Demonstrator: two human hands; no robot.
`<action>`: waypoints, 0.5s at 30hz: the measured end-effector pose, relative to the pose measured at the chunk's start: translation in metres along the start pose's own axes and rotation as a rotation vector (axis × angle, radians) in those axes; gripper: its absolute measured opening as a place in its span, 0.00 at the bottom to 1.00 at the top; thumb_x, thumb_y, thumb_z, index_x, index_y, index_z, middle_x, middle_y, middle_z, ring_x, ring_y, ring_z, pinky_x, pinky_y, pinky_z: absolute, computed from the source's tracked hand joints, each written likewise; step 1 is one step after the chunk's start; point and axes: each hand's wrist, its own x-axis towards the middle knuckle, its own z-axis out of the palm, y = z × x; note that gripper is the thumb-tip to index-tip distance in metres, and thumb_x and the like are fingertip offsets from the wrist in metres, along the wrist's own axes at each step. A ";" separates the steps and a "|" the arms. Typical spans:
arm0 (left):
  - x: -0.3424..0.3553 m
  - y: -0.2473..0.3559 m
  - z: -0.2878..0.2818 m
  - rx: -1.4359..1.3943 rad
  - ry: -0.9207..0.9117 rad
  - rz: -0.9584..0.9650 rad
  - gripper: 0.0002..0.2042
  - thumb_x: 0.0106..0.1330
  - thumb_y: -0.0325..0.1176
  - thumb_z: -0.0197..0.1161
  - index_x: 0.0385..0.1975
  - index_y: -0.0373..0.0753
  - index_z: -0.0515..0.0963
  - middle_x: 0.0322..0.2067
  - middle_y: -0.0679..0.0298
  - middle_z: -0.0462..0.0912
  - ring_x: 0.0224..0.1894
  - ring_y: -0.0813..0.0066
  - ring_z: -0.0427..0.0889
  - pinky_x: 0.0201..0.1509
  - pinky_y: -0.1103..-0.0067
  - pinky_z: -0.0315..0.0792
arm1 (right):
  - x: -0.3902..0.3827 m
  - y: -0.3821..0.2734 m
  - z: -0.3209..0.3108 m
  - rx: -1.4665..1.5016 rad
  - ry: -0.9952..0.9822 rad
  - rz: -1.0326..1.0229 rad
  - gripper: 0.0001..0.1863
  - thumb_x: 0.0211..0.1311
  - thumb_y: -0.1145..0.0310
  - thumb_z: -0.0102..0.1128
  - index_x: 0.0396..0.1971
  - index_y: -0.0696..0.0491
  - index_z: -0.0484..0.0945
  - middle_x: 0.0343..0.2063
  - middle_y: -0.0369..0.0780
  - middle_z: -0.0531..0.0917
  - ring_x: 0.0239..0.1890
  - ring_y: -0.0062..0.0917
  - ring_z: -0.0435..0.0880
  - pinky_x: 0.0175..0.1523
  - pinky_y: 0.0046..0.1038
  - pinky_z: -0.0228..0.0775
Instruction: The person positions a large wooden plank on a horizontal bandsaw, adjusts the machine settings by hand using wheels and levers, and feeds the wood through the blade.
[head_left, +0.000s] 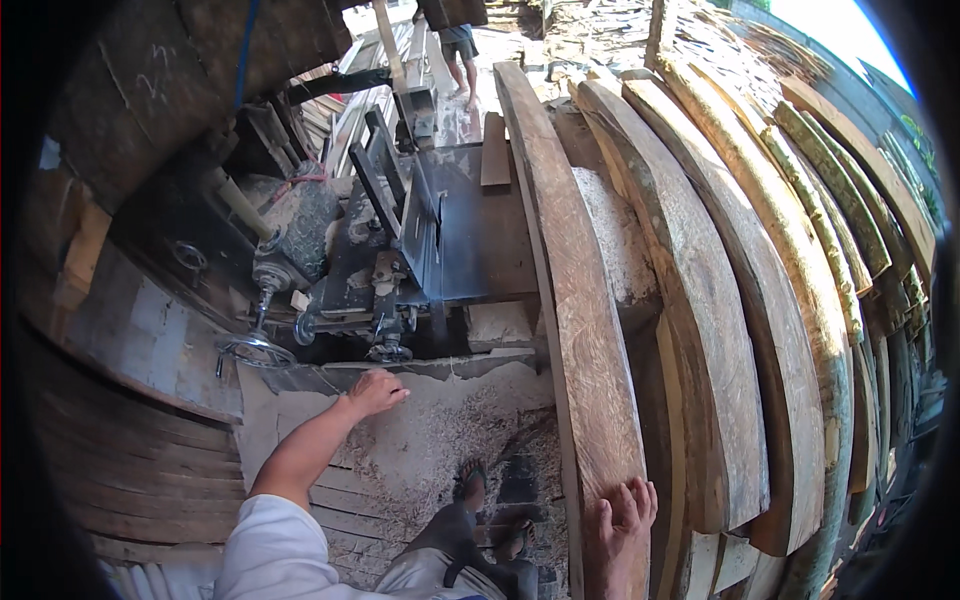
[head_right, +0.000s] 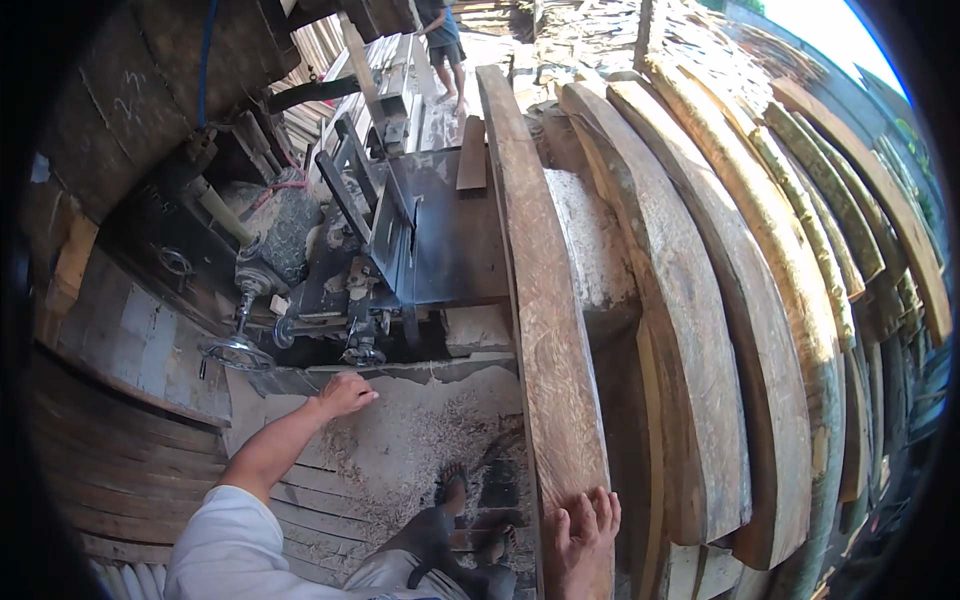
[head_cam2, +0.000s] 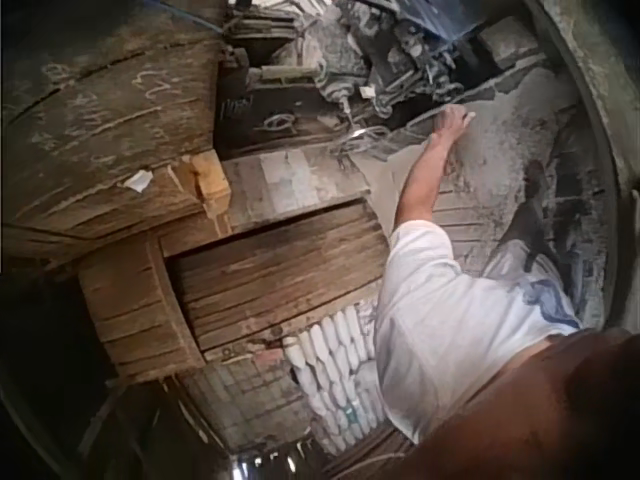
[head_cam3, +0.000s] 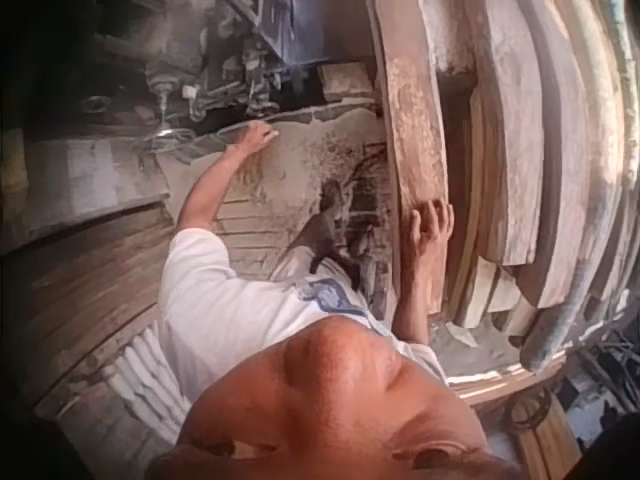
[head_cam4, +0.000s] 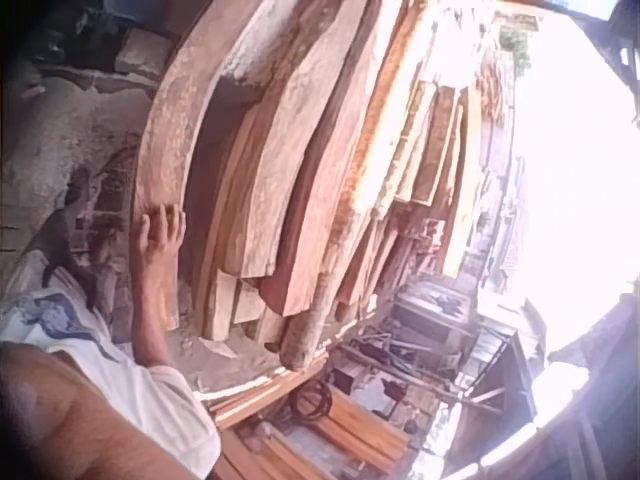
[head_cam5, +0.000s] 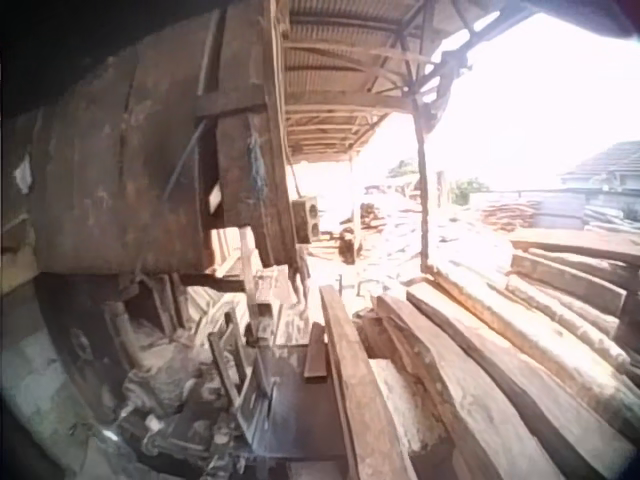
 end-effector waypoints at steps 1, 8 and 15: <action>0.024 -0.012 -0.009 0.067 0.012 0.100 0.15 0.61 0.45 0.61 0.21 0.39 0.80 0.22 0.58 0.80 0.31 0.58 0.81 0.37 0.65 0.75 | -0.002 0.002 0.001 -0.043 0.026 0.023 0.20 0.51 0.64 0.63 0.43 0.59 0.79 0.57 0.49 0.71 0.65 0.46 0.60 0.68 0.44 0.52; 0.101 -0.107 0.021 0.229 0.085 0.467 0.17 0.60 0.46 0.61 0.14 0.44 0.76 0.15 0.65 0.77 0.22 0.64 0.80 0.30 0.71 0.75 | 0.002 0.004 0.000 -0.234 0.052 -0.199 0.18 0.60 0.60 0.62 0.44 0.56 0.78 0.51 0.51 0.73 0.55 0.47 0.70 0.59 0.46 0.64; 0.127 -0.089 0.047 -0.010 0.878 -0.733 0.17 0.63 0.42 0.60 0.14 0.42 0.70 0.14 0.59 0.75 0.19 0.52 0.77 0.25 0.64 0.70 | 0.007 -0.025 0.004 -0.235 -0.029 -0.040 0.18 0.62 0.63 0.61 0.47 0.58 0.72 0.53 0.51 0.69 0.52 0.43 0.72 0.56 0.40 0.66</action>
